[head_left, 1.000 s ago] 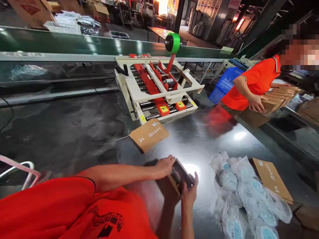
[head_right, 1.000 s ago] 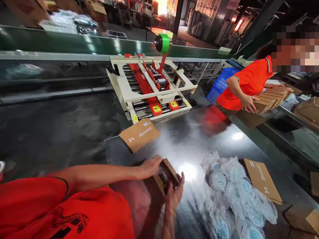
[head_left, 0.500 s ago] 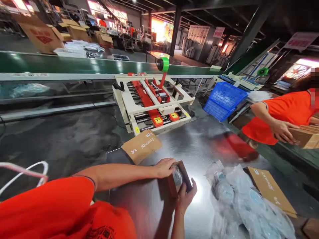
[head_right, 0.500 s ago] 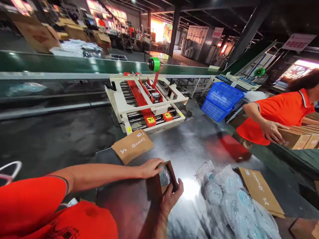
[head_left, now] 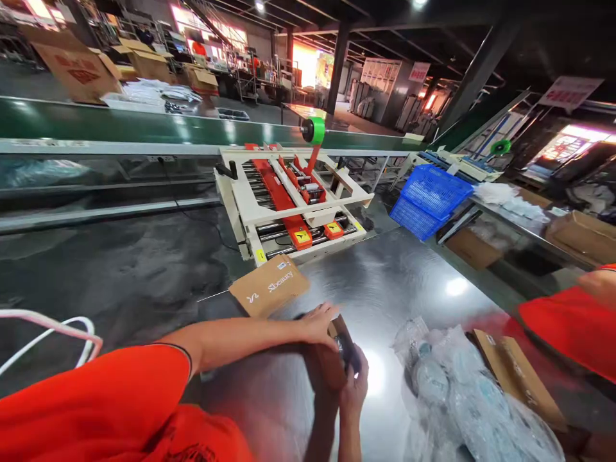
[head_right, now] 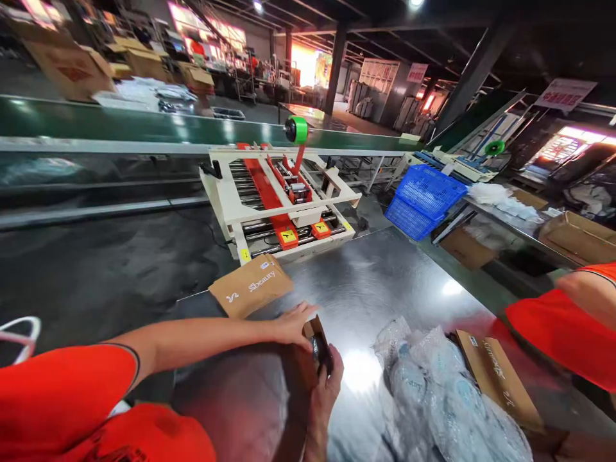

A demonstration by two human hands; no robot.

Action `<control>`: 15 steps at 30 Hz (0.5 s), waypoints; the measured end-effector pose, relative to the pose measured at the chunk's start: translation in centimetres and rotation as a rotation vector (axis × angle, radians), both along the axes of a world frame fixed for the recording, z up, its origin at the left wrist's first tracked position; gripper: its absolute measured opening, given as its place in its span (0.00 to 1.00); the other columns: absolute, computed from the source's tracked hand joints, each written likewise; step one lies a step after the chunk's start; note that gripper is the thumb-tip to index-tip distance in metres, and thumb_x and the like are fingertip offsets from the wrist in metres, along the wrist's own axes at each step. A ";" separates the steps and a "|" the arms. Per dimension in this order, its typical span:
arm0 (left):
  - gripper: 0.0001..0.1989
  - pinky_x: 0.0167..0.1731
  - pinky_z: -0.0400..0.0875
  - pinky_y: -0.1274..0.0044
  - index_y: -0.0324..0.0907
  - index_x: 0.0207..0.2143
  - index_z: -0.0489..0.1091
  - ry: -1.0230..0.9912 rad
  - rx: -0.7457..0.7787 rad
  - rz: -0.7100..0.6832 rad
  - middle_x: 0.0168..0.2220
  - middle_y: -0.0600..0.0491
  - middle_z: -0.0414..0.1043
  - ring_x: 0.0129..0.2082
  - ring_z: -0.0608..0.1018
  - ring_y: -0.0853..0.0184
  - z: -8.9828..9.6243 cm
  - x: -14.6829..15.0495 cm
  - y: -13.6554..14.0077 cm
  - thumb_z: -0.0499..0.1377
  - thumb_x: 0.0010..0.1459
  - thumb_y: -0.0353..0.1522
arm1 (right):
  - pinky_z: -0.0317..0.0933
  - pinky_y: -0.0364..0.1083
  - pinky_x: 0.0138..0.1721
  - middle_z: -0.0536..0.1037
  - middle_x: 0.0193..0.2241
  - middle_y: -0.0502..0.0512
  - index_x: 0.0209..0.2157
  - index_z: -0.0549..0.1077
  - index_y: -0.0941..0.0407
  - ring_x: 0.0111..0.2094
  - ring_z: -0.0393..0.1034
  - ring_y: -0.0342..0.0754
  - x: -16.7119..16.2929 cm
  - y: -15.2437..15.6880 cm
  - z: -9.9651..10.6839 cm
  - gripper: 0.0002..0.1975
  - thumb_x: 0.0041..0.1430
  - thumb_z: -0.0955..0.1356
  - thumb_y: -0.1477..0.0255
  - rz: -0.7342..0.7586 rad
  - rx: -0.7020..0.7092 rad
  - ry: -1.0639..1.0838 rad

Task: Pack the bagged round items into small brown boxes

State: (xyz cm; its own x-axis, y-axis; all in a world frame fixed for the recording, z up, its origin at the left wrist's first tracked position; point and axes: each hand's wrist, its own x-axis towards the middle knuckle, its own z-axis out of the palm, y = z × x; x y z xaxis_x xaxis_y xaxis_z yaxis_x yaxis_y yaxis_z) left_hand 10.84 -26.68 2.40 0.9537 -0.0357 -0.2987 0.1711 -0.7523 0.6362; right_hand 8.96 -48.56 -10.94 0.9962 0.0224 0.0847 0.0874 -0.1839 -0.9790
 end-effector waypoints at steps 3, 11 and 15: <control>0.77 0.76 0.47 0.47 0.38 0.81 0.40 0.142 -0.080 -0.075 0.80 0.29 0.37 0.79 0.45 0.33 -1.6 2.1 0.8 0.79 0.40 0.53 | 0.69 0.68 0.64 0.83 0.55 0.60 0.53 0.82 0.50 0.62 0.74 0.66 0.6 -2.3 -1.4 0.22 0.63 0.66 0.58 0.118 -0.109 -0.095; 0.66 0.78 0.42 0.60 0.39 0.76 0.57 0.063 -0.514 -0.122 0.80 0.37 0.46 0.79 0.50 0.42 -6.4 1.8 1.0 0.77 0.43 0.59 | 0.74 0.69 0.59 0.81 0.60 0.53 0.62 0.79 0.44 0.61 0.77 0.65 0.3 -5.4 1.6 0.36 0.59 0.59 0.81 0.341 -0.824 -0.436; 0.32 0.74 0.54 0.63 0.40 0.62 0.74 0.142 -0.571 -0.089 0.73 0.41 0.62 0.72 0.65 0.49 -6.7 1.0 1.1 0.68 0.62 0.48 | 0.74 0.63 0.61 0.75 0.67 0.55 0.67 0.75 0.43 0.67 0.71 0.64 -1.6 -5.7 5.8 0.35 0.64 0.58 0.78 0.409 -0.951 -0.359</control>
